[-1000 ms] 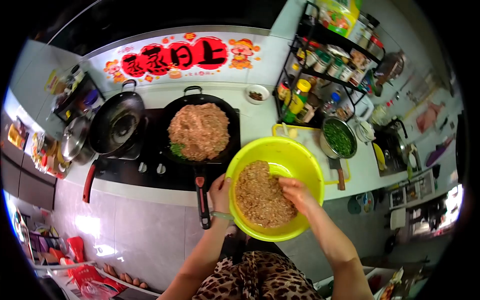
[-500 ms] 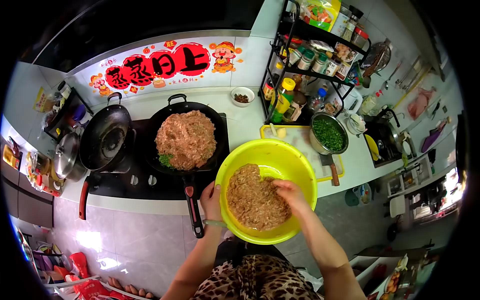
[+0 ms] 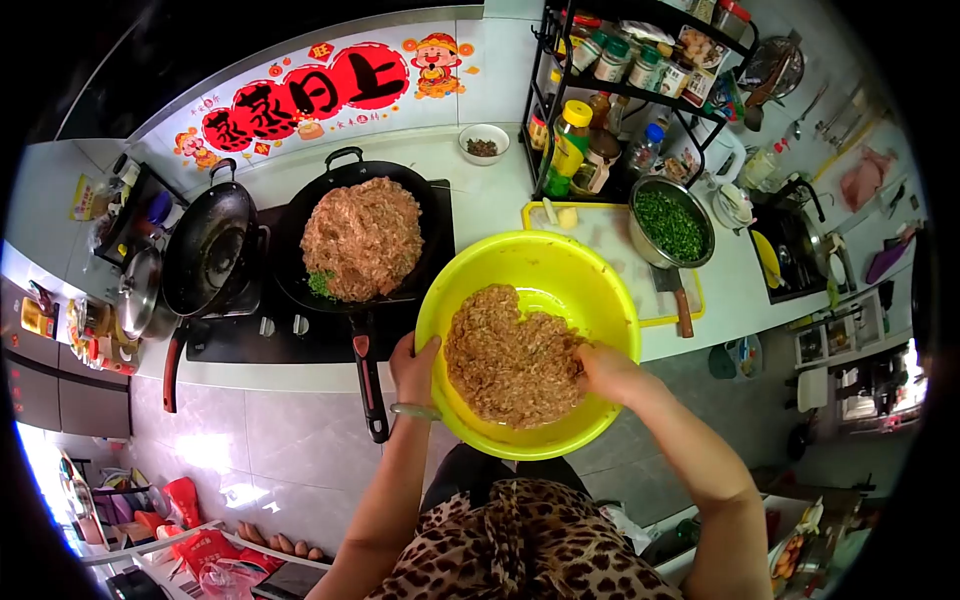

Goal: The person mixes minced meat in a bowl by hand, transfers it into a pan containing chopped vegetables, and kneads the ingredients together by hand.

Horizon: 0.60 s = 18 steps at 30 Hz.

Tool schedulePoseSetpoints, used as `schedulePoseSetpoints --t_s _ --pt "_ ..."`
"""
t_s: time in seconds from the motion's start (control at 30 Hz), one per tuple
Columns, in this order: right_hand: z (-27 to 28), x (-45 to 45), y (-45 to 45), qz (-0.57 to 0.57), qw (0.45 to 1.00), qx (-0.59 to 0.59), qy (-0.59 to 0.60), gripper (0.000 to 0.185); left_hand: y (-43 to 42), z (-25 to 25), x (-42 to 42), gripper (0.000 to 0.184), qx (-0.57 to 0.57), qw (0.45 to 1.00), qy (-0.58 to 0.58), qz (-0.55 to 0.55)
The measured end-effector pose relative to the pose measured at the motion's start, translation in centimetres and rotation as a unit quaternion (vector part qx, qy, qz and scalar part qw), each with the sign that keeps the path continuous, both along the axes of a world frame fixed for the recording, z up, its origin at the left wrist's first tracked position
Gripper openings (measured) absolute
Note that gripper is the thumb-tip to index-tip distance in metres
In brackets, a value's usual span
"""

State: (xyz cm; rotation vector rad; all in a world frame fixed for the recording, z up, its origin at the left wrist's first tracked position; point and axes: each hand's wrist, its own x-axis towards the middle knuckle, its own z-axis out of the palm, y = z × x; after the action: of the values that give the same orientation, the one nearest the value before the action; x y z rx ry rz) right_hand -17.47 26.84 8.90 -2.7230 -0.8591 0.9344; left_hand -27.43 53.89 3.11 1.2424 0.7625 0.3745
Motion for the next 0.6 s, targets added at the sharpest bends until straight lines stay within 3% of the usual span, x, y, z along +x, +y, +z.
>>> schedulePoseSetpoints --t_s 0.03,0.1,0.17,0.23,0.27,0.3,0.4,0.43,0.5,0.57,0.6 --pt "-0.2 0.1 0.2 0.002 1.0 0.003 0.0 0.042 0.0 0.2 0.0 0.022 0.003 1.0 0.004 -0.002" --pt "-0.9 0.0 0.8 0.163 0.974 -0.152 0.036 0.051 0.0 0.4 0.1 0.02 0.006 1.0 0.009 0.001" --pt "-1.7 -0.7 2.1 0.214 0.949 -0.125 0.193 0.052 -0.1 0.4 -0.2 0.021 -0.006 1.0 0.004 -0.008" --pt "-3.0 -3.3 3.1 0.203 0.933 0.053 0.294 0.054 -0.4 0.4 -0.1 0.021 -0.023 1.0 0.005 0.005" --pt "-3.0 -4.4 4.8 0.216 0.928 0.075 0.295 0.054 -0.4 0.4 -0.1 0.022 -0.033 0.999 0.006 0.012" --pt "-1.3 -5.2 6.7 0.175 0.925 0.135 0.31 0.048 -0.4 0.2 -0.1 0.022 -0.036 0.999 0.005 0.02" --pt "-1.5 -4.3 11.7 0.082 0.956 0.147 0.241 0.048 -0.7 0.2 0.0 0.022 -0.037 0.999 -0.016 0.018" --pt "-2.3 -2.9 12.3 0.062 0.963 0.202 0.165 0.044 -0.9 0.8 0.0 0.022 -0.058 0.998 -0.028 0.024" --pt "-2.4 0.1 11.0 -0.102 0.948 0.234 0.19 0.037 -0.9 1.2 0.1 0.023 -0.075 0.996 -0.032 0.025" --pt "-4.8 2.6 7.0 -0.117 0.927 0.328 0.142 0.036 -0.9 1.0 0.2 0.023 -0.079 0.996 -0.03 0.023" --pt "-3.8 2.5 4.9 -0.096 0.949 0.272 0.124 0.037 -0.9 0.8 0.2 0.023 -0.08 0.996 -0.026 0.018"
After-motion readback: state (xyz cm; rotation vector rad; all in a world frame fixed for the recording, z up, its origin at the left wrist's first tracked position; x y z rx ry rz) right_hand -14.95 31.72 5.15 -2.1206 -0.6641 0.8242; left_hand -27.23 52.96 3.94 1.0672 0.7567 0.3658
